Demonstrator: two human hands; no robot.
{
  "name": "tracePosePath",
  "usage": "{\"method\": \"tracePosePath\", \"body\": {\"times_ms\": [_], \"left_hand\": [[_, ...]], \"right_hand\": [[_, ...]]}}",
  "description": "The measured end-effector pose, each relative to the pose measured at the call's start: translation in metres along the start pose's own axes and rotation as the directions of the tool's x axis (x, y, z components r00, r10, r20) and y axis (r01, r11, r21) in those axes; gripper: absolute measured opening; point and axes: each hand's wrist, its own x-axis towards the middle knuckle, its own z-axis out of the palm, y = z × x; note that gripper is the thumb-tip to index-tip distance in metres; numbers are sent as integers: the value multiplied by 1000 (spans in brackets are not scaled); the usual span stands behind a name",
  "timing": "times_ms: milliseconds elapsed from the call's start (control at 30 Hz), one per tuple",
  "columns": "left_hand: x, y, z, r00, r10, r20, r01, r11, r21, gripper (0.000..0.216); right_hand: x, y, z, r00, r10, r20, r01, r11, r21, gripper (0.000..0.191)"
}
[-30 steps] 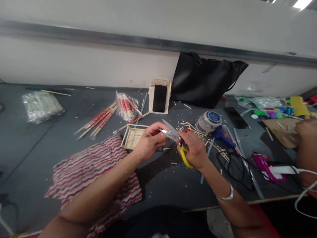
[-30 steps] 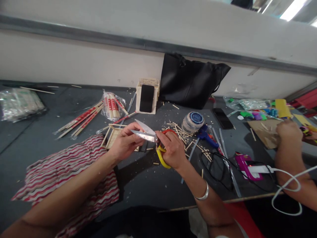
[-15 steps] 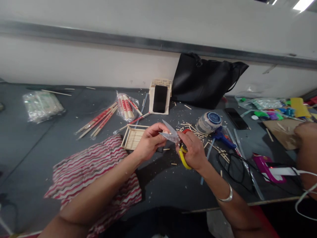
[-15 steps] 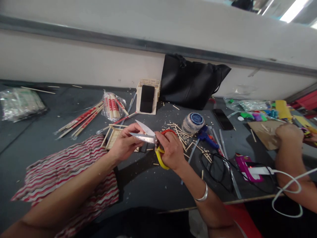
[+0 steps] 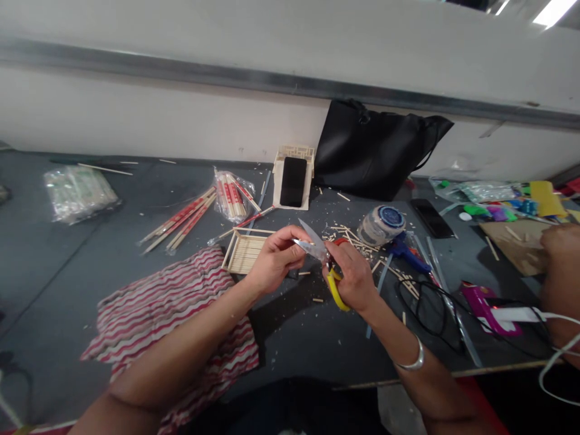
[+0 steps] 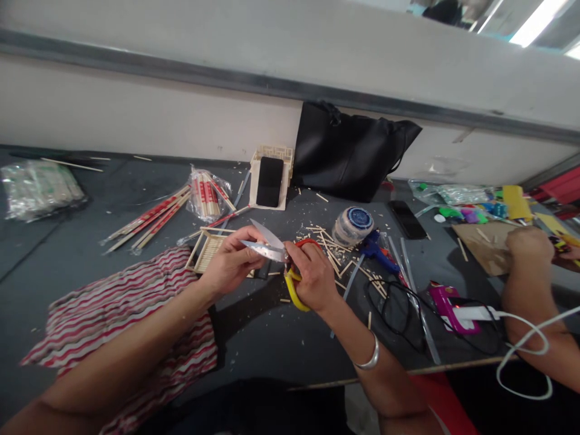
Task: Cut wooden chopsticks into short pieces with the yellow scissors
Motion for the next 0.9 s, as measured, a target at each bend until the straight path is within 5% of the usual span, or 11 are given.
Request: {"method": "tracePosePath", "body": {"times_ms": [900], "left_hand": [[3,-4,-3,998,-23,60,29,995,-97,25]], "right_hand": [[0,0,4,998,-15,-63,11,998,-65,37]]}}
